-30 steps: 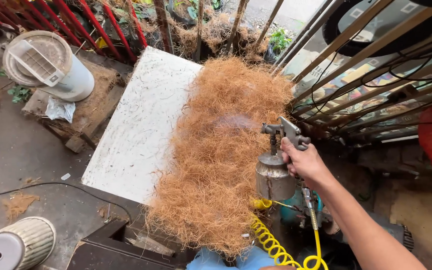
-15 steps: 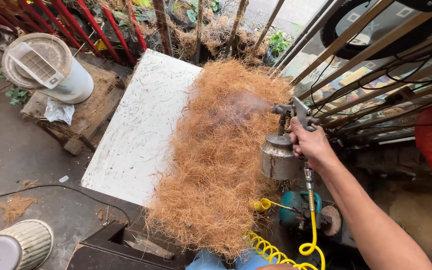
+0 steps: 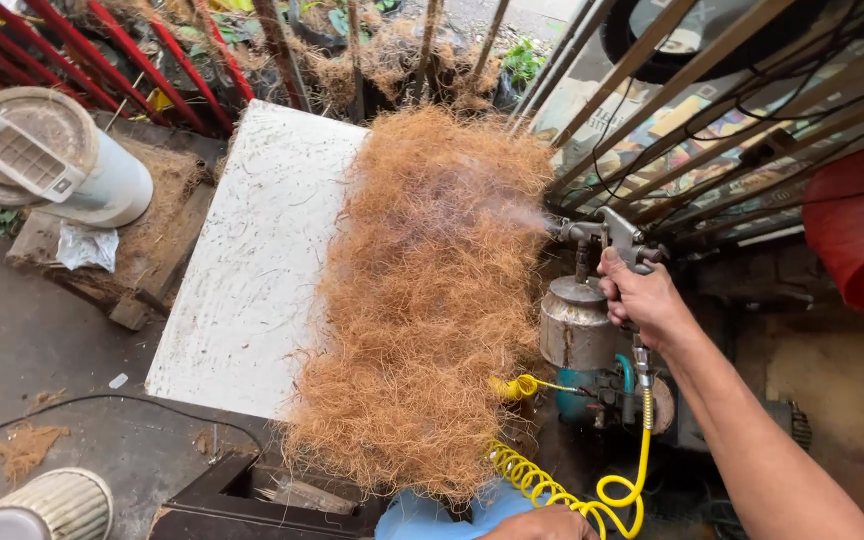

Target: The person spreads a pile of brown fibrous material on a white board, then uses a pneumatic spray gun to apply a liquid coating across the surface. The person adjusts the spray gun nozzle and continues spraying the material.

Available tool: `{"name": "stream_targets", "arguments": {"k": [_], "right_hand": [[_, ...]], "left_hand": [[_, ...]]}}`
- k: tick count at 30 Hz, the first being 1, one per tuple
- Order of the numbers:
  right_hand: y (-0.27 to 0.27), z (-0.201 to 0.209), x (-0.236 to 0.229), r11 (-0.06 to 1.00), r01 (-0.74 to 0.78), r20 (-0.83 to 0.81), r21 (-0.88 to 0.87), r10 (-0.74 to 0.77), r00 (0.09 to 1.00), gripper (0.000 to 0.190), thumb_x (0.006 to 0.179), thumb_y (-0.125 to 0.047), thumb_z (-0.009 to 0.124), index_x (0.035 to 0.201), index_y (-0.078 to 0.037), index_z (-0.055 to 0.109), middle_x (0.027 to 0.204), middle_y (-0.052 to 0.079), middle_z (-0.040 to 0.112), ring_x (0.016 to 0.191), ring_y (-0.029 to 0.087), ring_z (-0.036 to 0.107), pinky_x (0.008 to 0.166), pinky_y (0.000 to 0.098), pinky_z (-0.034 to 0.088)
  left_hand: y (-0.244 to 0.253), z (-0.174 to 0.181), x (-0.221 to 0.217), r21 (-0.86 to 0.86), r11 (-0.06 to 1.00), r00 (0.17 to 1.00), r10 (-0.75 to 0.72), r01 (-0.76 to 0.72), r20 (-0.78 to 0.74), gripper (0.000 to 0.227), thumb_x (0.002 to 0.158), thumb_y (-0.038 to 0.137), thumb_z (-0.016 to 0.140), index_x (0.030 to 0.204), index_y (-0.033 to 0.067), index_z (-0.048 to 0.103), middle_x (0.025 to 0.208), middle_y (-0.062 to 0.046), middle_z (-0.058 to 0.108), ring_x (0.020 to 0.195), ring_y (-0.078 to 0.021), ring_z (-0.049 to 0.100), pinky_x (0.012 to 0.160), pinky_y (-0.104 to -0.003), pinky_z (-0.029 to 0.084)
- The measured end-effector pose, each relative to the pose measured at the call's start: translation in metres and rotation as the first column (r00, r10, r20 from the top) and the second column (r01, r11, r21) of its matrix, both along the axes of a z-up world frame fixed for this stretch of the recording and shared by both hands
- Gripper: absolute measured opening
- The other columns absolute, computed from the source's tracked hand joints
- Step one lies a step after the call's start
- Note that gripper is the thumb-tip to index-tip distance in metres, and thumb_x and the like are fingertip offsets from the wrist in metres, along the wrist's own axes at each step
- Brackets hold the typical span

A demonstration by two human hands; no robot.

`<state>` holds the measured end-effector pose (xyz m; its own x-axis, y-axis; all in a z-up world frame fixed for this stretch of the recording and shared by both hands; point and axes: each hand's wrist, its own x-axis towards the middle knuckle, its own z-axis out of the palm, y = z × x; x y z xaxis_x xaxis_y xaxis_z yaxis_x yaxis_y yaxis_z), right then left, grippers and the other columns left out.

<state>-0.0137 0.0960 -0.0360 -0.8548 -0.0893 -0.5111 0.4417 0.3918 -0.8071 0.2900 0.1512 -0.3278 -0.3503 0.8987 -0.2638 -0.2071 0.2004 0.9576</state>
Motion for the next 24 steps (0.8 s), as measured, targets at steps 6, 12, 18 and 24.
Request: {"name": "stream_targets", "arguments": {"k": [6, 12, 18, 24], "right_hand": [[0.032, -0.013, 0.029, 0.998, -0.001, 0.065, -0.056, 0.004, 0.998, 0.037, 0.098, -0.041, 0.059, 0.09, -0.005, 0.061, 0.059, 0.002, 0.049, 0.039, 0.01, 0.038, 0.035, 0.0254, 0.035], [0.026, 0.012, 0.048, 0.982, 0.05, 0.013, -0.182, -0.049, 0.999, 0.047, 0.095, -0.04, 0.054, 0.122, -0.003, 0.064, 0.102, 0.014, 0.07, 0.043, 0.01, 0.04, 0.042, 0.0227, 0.037], [0.055, 0.032, 0.049, 0.942, -0.042, -0.113, -0.333, 0.004, 0.994, 0.04, 0.098, -0.029, 0.054, 0.126, -0.001, 0.059, 0.102, 0.018, 0.068, 0.047, 0.013, 0.047, 0.047, 0.0253, 0.044], [0.084, 0.036, 0.056, 0.961, -0.165, -0.177, -0.223, 0.127, 0.976, 0.04, 0.099, -0.027, 0.052, 0.126, 0.002, 0.06, 0.093, 0.016, 0.068, 0.046, 0.009, 0.039, 0.044, 0.0212, 0.036]], "left_hand": [[-0.068, 0.102, -0.012, -0.149, 0.989, 0.999, 0.024, -0.018, 0.04, 0.036, 0.084, 0.042, 0.059, 0.108, 0.0203, 0.074, 0.107, 0.0, 0.074, 0.093, -0.0187, 0.064, 0.088, -0.037, 0.048], [-0.073, 0.108, -0.009, -0.32, 0.943, 0.995, 0.098, -0.095, -0.008, 0.033, 0.082, 0.054, 0.056, 0.099, 0.0317, 0.073, 0.102, 0.004, 0.073, 0.103, -0.0186, 0.065, 0.098, -0.04, 0.047], [-0.099, 0.14, -0.023, -0.384, 0.889, 0.968, 0.22, -0.249, -0.119, 0.048, 0.079, 0.06, 0.056, 0.105, 0.0222, 0.07, 0.097, -0.017, 0.07, 0.1, -0.0361, 0.062, 0.084, -0.047, 0.047], [-0.092, 0.135, -0.031, -0.424, 0.889, 0.976, 0.096, -0.172, -0.195, 0.048, 0.084, 0.056, 0.052, 0.107, 0.0182, 0.072, 0.101, -0.016, 0.072, 0.104, -0.0375, 0.063, 0.085, -0.047, 0.048]]}}
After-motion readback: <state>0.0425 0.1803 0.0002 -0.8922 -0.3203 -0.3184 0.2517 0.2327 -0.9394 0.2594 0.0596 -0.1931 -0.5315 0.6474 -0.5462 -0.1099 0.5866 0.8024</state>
